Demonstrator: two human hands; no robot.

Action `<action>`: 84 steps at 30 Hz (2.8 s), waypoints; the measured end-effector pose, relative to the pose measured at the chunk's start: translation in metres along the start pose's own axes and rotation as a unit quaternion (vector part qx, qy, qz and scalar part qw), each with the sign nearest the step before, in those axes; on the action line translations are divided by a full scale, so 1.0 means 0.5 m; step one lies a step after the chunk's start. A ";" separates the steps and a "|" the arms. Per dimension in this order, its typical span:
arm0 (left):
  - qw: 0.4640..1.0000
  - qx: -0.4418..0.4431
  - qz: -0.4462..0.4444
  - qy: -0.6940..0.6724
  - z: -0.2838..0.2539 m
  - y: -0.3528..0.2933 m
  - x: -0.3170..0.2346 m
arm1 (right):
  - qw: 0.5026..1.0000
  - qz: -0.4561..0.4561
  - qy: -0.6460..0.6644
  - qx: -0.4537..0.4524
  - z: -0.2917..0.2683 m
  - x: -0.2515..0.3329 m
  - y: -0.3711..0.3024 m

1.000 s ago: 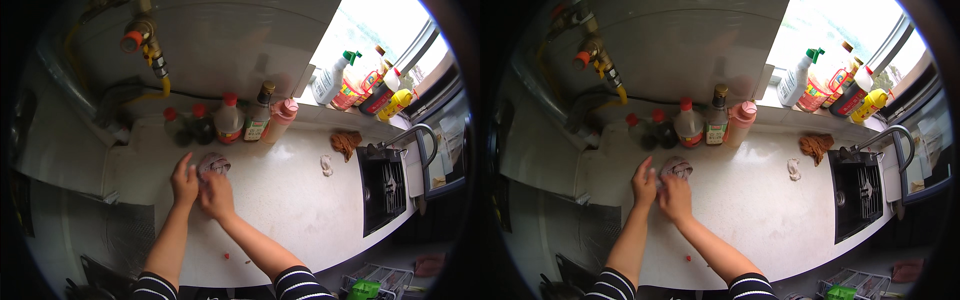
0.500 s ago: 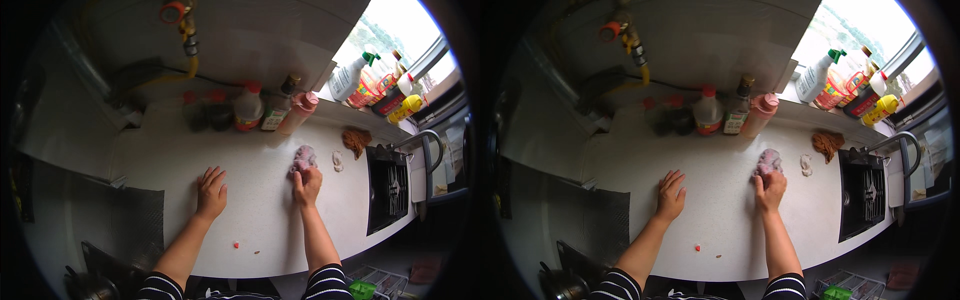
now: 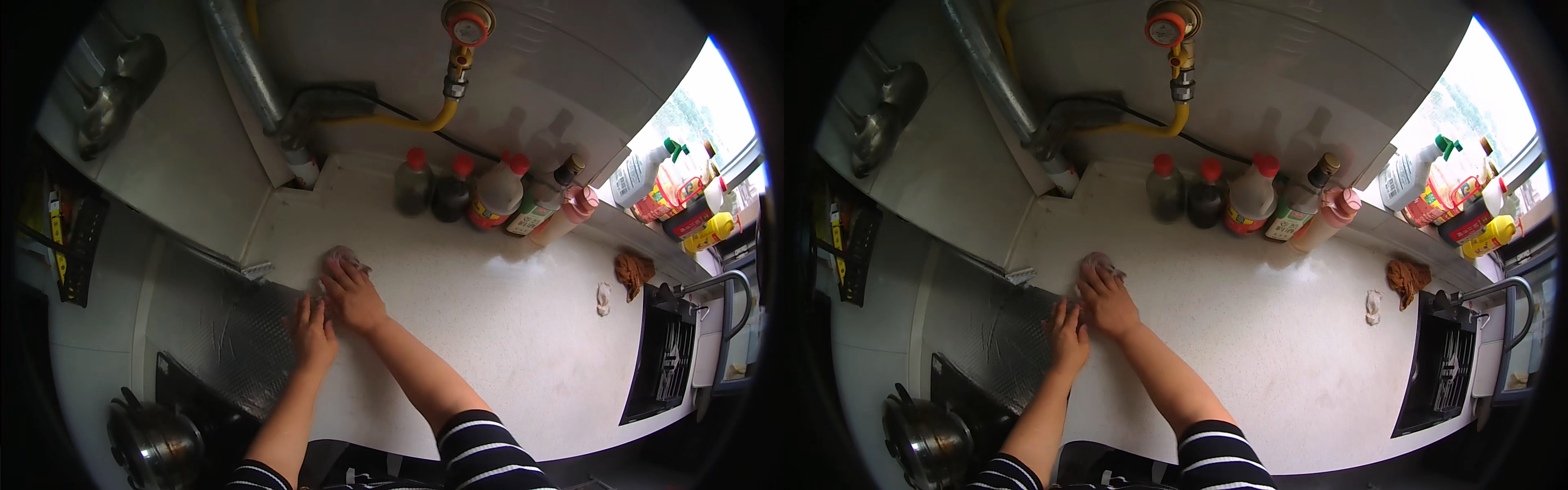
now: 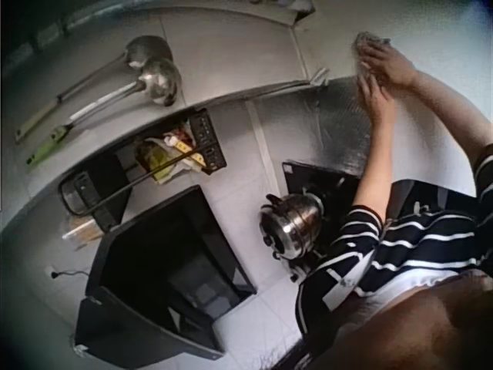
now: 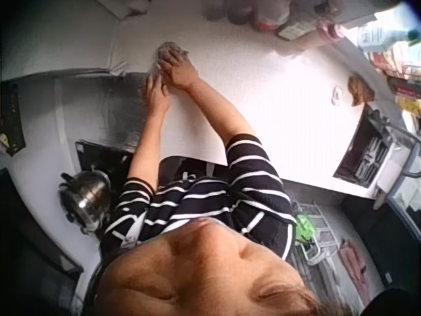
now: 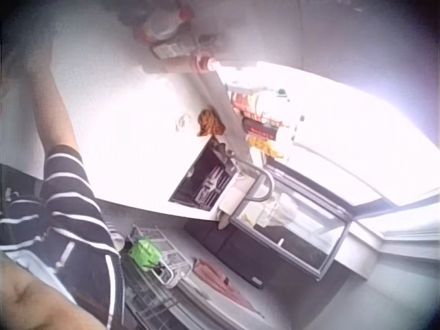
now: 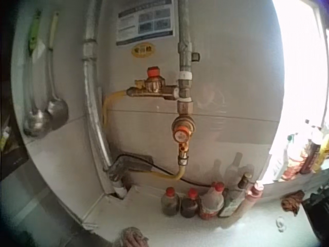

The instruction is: The person cleans the kitchen using a cloth, wiping the range hood, stove, and countertop. They rinse the cloth in the sink and continue wiping various surfaces, including the backsplash and the area around the sink.

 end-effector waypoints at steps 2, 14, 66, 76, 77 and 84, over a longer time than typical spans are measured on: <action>0.996 0.077 -0.010 0.040 0.001 0.018 -0.007 | 0.994 0.045 -0.097 0.020 -0.040 -0.008 0.072; 0.972 0.170 0.003 0.162 0.009 0.047 -0.037 | 0.767 0.486 -0.374 -0.190 -0.561 -0.379 -0.375; 0.970 -0.043 0.062 -0.233 -0.095 0.330 -0.331 | 0.943 0.218 -0.251 -0.018 -0.251 -0.282 -0.005; 0.947 -0.034 0.117 -0.298 -0.040 0.322 -0.398 | 0.959 0.208 -0.180 -0.071 -0.314 -0.194 -0.186; 0.940 -0.049 0.141 -0.306 -0.025 0.335 -0.430 | 0.954 0.237 -0.174 -0.064 -0.333 -0.183 -0.212; 0.947 -0.137 0.141 -0.252 0.024 0.426 -0.544 | 0.947 0.257 -0.189 -0.031 -0.334 -0.179 -0.229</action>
Point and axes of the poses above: each hand's wrist, its own y-axis towards the middle knuckle, its own z-axis out of the palm, x = y × z, the point moved 4 cm from there along y, towards the middle knuckle, and after that the axes turned 2 degrees about -x, right-handed, at the moved point
